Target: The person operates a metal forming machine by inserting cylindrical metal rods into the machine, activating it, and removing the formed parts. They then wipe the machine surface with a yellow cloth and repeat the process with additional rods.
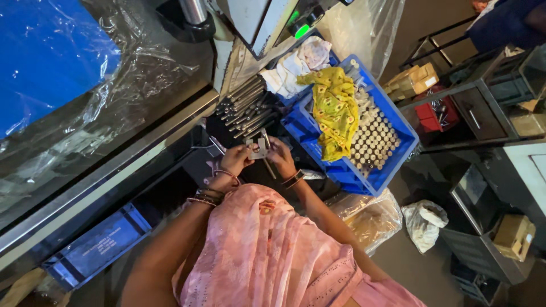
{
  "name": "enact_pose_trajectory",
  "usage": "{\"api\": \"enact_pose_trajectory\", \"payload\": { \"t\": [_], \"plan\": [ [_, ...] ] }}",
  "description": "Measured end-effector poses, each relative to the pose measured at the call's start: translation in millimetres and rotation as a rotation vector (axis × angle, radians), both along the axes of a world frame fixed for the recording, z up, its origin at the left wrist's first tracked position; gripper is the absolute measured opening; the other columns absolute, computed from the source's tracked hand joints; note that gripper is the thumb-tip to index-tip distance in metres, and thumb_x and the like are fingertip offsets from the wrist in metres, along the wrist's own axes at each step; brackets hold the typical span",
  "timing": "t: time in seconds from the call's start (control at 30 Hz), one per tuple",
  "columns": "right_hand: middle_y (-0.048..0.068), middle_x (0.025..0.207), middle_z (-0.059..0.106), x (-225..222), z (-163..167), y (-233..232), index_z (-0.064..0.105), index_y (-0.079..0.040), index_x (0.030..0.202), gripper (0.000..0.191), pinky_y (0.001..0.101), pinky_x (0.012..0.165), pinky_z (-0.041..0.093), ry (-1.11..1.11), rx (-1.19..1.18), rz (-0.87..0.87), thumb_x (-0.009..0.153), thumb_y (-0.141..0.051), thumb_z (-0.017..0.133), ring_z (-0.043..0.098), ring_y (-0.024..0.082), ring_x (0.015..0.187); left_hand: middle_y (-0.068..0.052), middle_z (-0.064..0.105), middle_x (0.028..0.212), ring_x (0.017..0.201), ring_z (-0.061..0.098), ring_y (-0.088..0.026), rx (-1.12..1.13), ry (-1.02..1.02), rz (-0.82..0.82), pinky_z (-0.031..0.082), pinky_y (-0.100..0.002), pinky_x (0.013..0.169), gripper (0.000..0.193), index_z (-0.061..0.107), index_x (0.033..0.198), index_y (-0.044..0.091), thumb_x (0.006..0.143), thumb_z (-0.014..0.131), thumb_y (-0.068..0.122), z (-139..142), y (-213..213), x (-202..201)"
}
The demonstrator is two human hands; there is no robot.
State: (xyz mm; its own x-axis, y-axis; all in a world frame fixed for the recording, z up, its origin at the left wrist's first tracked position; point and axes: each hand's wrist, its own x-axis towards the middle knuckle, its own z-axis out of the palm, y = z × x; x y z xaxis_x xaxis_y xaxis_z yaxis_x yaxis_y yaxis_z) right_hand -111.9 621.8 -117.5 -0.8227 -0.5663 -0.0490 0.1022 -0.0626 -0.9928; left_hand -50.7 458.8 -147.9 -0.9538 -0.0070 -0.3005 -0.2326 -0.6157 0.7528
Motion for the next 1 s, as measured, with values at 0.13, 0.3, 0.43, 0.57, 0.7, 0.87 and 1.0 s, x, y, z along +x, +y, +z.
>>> {"api": "enact_pose_trajectory", "payload": {
  "t": [0.13,0.3,0.43,0.57,0.7,0.87,1.0],
  "plan": [
    [0.003,0.134,0.053,10,11,-2,0.04,-0.005,0.149,0.086,0.0306,0.102,0.051,0.044,-0.11,0.107,0.078,-0.023,0.085,0.055,0.015,0.122,0.001,0.072,0.1,0.085,0.065,-0.008,0.096,-0.002,-0.05,0.057,-0.023,0.076,0.037,0.072,0.118,0.006,0.105,0.056,0.036,2,0,3],
    [0.005,0.133,0.056,10,4,-7,0.043,-0.002,0.145,0.089,0.0321,0.106,0.05,0.17,-0.097,0.136,0.075,-0.024,0.093,0.056,0.015,0.122,-0.002,0.072,0.099,0.085,0.066,-0.01,0.148,-0.062,-0.059,0.053,-0.025,0.071,0.036,0.071,0.114,0.005,0.105,0.057,0.037,6,-3,5],
    [0.006,0.12,0.066,8,-7,-6,0.055,0.0,0.137,0.077,0.0303,0.099,0.053,0.379,0.092,0.039,0.075,-0.027,0.091,0.063,0.013,0.109,-0.002,0.072,0.101,0.086,0.064,-0.01,0.196,-0.105,-0.033,0.054,-0.025,0.071,0.032,0.071,0.113,0.005,0.104,0.061,0.034,7,-1,3],
    [0.009,0.117,0.076,11,-3,-6,0.065,0.0,0.133,0.064,0.0295,0.098,0.056,0.471,0.308,0.011,0.079,-0.026,0.088,0.07,0.013,0.106,0.0,0.072,0.102,0.087,0.067,-0.009,0.196,-0.199,-0.012,0.058,-0.025,0.075,0.028,0.07,0.112,0.007,0.101,0.061,0.031,6,-2,3],
    [0.014,0.133,0.067,14,6,-12,0.06,0.001,0.136,0.069,0.0332,0.107,0.05,0.536,0.128,0.042,0.079,-0.026,0.089,0.064,0.019,0.121,-0.004,0.071,0.1,0.084,0.065,-0.013,-0.271,0.013,0.025,0.052,-0.027,0.071,0.036,0.07,0.118,0.002,0.095,0.067,0.03,3,-7,5],
    [0.011,0.144,0.06,17,1,-8,0.057,-0.003,0.141,0.053,0.0336,0.116,0.044,0.316,-0.008,0.176,0.094,-0.022,0.072,0.058,0.019,0.135,-0.002,0.064,0.083,0.07,0.059,-0.014,0.113,-0.362,0.159,0.047,-0.028,0.058,0.042,0.067,0.094,0.007,0.098,0.071,0.049,-4,-3,1],
    [0.009,0.123,0.068,15,-9,-8,0.063,-0.002,0.136,0.039,0.0305,0.099,0.05,0.341,0.071,0.141,0.098,-0.009,0.071,0.063,0.016,0.111,-0.003,0.066,0.069,0.061,0.06,-0.015,-0.285,-0.437,0.189,0.043,-0.025,0.053,0.053,0.072,0.081,0.007,0.097,0.06,0.056,-2,-6,-4]
  ]
}}
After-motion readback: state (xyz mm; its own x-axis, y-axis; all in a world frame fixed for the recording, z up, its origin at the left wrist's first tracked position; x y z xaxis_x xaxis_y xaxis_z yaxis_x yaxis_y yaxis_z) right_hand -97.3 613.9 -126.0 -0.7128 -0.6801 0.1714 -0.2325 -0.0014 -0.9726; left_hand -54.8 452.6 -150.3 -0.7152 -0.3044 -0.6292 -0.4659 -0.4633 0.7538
